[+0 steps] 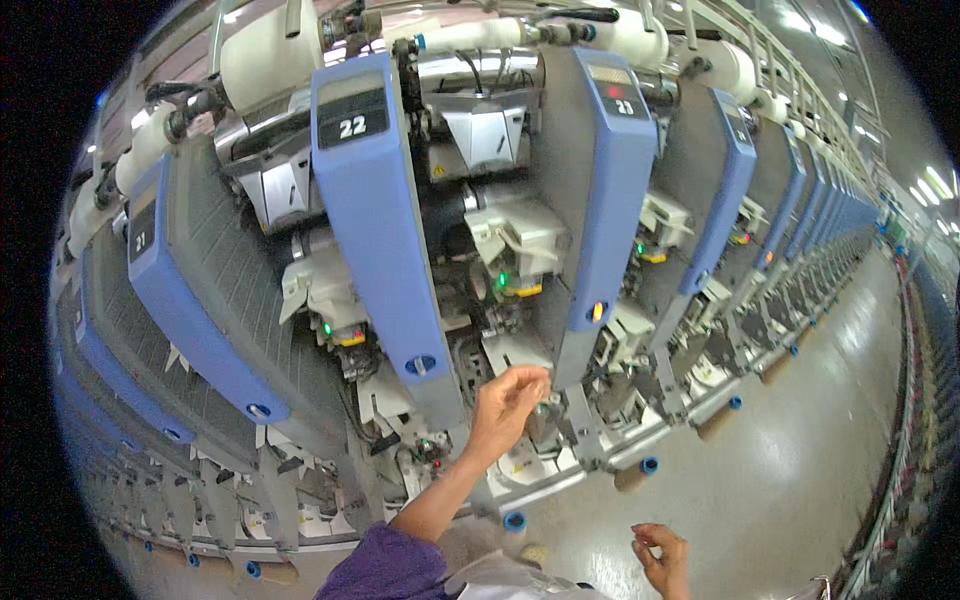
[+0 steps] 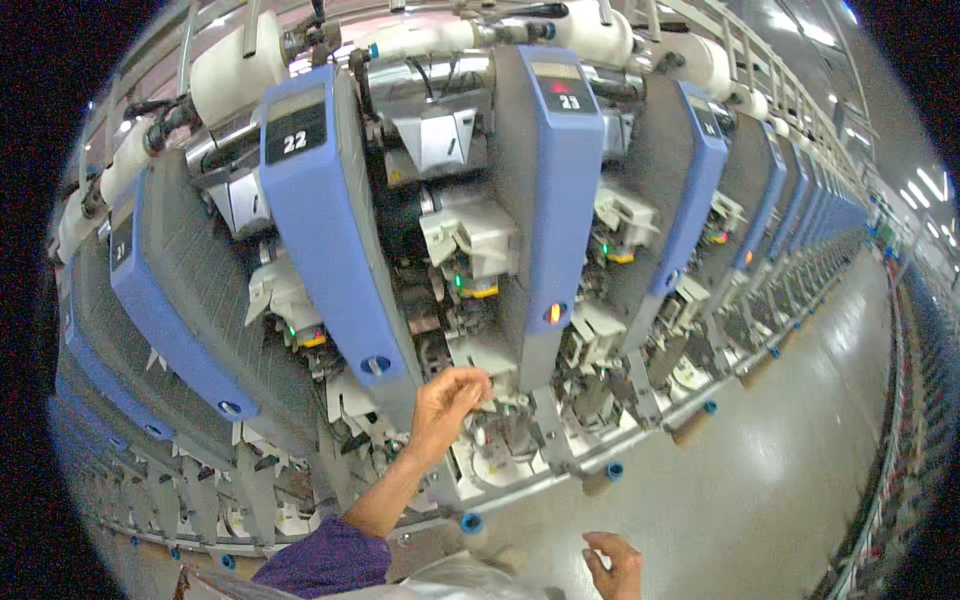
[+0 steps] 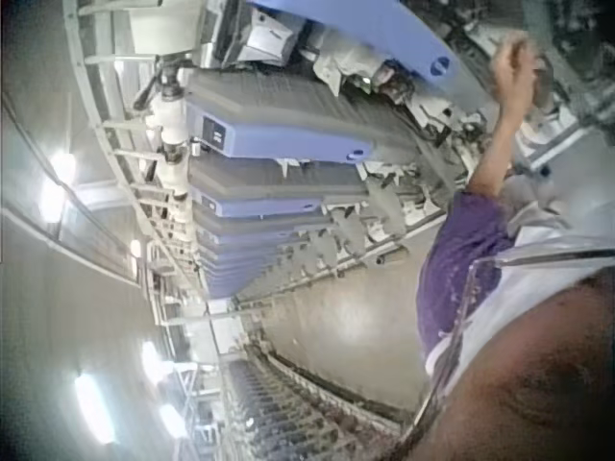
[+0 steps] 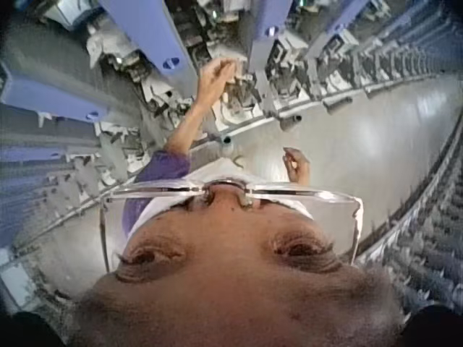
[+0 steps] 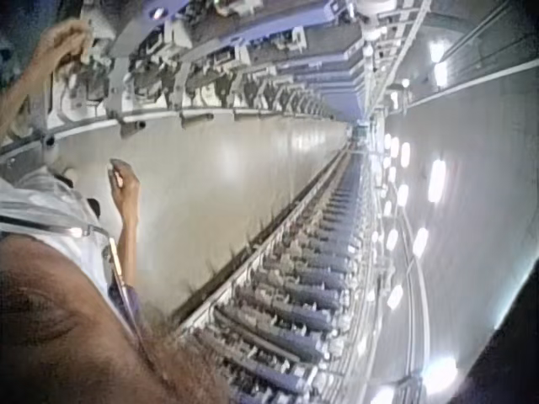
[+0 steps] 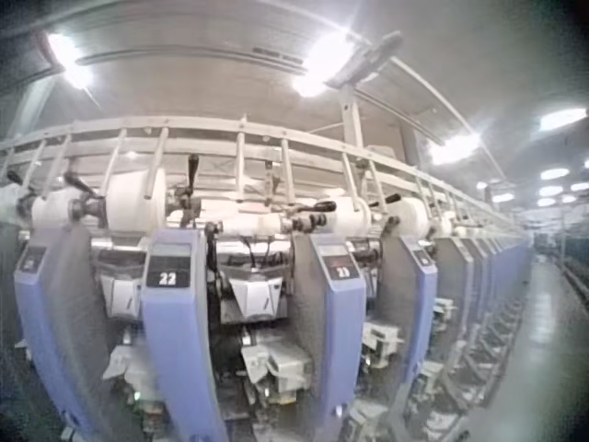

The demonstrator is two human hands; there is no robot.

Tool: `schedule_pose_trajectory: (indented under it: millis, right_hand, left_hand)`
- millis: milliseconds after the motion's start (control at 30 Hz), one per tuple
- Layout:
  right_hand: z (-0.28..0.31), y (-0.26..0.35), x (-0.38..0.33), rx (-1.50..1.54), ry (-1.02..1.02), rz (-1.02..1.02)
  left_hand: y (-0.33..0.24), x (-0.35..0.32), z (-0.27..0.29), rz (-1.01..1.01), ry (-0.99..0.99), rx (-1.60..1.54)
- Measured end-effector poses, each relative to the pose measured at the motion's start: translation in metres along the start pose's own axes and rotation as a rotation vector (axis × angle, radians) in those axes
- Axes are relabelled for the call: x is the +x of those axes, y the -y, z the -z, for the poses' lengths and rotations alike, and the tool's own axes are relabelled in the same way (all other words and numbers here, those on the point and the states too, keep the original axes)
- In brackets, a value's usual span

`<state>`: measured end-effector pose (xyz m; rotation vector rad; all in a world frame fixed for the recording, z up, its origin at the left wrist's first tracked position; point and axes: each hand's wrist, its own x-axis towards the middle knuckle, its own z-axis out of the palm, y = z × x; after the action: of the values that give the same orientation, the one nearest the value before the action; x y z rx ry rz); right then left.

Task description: The person walks between rows of textile machines, removes empty cardboard tubes, and installs new white spools onto the machines. They then collect finished white spools with pink ends from a collection area and place them into blue bins.

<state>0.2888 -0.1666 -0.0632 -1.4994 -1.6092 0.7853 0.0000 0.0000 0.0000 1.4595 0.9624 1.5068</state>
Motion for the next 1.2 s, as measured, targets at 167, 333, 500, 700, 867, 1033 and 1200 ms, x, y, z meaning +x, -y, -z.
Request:
schedule_pose_trajectory:
  millis: [167, 333, 500, 700, 867, 1033, 1200]
  right_hand:
    - [0.043, 0.069, 0.136, -0.130, -0.051, 0.386]
    - [0.057, 0.151, 0.261, -0.254, 0.019, 1.060]
    - [0.072, 0.223, 0.351, -0.260, -0.116, 1.477]
    - [0.086, 0.344, 0.489, -0.508, -0.623, 1.872]
    - [0.077, 0.420, 0.588, -0.647, -0.814, 1.559]
    - [0.081, 0.430, 0.605, -0.678, -0.707, 1.546]
    - [0.082, 0.427, 0.582, -0.519, -0.615, 1.398]
  left_hand:
    - [-0.073, 0.113, 0.002, -0.445, -0.374, 0.185]
    - [-0.122, 0.215, 0.012, -0.548, -0.529, 0.481]
    - [-0.203, 0.314, 0.073, -0.638, -0.779, 0.999]
    - [-0.248, 0.384, 0.129, -0.391, -0.640, 1.520]
    - [-0.253, 0.412, 0.140, -0.356, -0.654, 1.496]
    - [-0.253, 0.444, 0.151, -0.392, -0.792, 1.579]
    - [-0.255, 0.463, 0.173, -0.632, -0.854, 1.503]
